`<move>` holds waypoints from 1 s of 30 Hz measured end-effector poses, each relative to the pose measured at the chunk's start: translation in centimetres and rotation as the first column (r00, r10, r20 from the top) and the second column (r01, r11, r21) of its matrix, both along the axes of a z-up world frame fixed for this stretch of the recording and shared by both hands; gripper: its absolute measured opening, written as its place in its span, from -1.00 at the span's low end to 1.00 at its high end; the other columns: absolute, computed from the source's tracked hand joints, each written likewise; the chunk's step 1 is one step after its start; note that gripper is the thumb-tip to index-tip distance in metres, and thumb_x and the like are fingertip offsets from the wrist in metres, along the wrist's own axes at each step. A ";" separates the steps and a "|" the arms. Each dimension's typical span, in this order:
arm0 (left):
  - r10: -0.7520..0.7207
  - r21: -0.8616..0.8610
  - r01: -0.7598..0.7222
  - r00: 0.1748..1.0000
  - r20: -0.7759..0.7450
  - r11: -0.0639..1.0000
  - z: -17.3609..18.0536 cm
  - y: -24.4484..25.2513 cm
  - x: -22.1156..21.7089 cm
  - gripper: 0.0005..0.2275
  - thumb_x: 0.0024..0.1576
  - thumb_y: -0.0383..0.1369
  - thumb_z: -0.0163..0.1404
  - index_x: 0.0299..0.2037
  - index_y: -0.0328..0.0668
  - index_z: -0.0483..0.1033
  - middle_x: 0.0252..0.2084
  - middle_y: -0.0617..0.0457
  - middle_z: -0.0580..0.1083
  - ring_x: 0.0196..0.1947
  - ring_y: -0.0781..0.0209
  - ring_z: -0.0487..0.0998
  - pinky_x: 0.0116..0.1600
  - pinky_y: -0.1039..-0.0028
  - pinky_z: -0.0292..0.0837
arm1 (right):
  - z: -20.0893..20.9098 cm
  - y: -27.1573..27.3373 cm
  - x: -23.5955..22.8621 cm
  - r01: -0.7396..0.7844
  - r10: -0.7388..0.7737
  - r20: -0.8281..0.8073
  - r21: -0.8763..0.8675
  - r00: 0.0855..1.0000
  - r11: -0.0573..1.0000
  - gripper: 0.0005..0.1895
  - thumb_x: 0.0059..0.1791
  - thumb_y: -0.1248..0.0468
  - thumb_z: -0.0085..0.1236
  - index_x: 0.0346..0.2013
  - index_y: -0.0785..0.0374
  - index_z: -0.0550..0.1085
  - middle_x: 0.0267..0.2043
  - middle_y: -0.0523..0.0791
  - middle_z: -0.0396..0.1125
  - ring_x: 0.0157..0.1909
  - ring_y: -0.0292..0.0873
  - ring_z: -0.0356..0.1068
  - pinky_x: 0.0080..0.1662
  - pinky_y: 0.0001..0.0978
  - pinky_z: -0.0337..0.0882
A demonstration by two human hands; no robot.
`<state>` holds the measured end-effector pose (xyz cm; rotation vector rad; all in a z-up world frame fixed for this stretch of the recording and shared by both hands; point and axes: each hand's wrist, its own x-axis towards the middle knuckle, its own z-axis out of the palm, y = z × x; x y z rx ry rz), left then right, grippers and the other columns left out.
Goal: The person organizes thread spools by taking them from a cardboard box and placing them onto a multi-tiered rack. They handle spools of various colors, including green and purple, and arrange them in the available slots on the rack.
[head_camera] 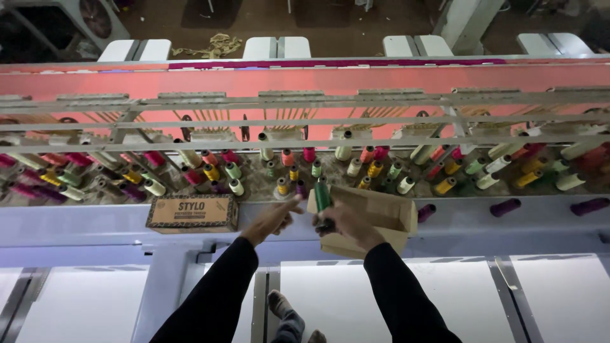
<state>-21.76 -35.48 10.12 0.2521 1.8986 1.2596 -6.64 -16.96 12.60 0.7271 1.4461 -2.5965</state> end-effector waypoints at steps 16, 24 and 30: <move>-0.015 0.091 0.022 0.997 -0.075 0.996 5.5 -0.3 2.7 -0.67 0.06 -0.22 0.27 -0.01 -0.14 0.57 -0.41 -0.12 0.59 -0.49 0.14 0.63 -0.42 0.47 0.61 | 2.9 -3.5 2.6 -0.200 0.485 0.044 0.940 0.873 0.275 -0.77 -0.02 0.16 0.04 -0.23 0.19 0.57 -0.33 0.10 0.52 -0.20 0.18 0.55 -0.20 -0.08 0.51; 0.140 0.459 -0.329 0.907 0.397 0.825 7.0 -3.2 3.1 -0.71 0.19 -0.12 0.16 -0.20 -0.21 0.51 -0.44 -0.05 0.53 -0.49 0.16 0.56 -0.32 0.44 0.53 | 4.1 -3.5 2.7 -0.090 0.412 -0.046 0.949 0.910 0.303 -0.80 -0.04 0.30 0.10 -0.34 0.44 0.56 -0.45 0.26 0.44 -0.37 0.35 0.47 -0.27 0.03 0.46; 0.133 0.746 -0.275 0.960 0.245 0.606 13.1 -6.0 8.4 -0.79 0.26 -0.31 0.03 -0.10 -0.36 0.43 -0.39 -0.15 0.39 -0.47 0.01 0.48 -0.27 0.25 0.45 | 8.8 -4.2 3.4 0.179 0.033 -0.253 0.763 0.967 0.622 -0.84 0.03 0.22 0.22 -0.28 0.23 0.66 -0.59 -0.16 0.34 -0.50 -0.27 0.29 -0.38 -0.35 0.36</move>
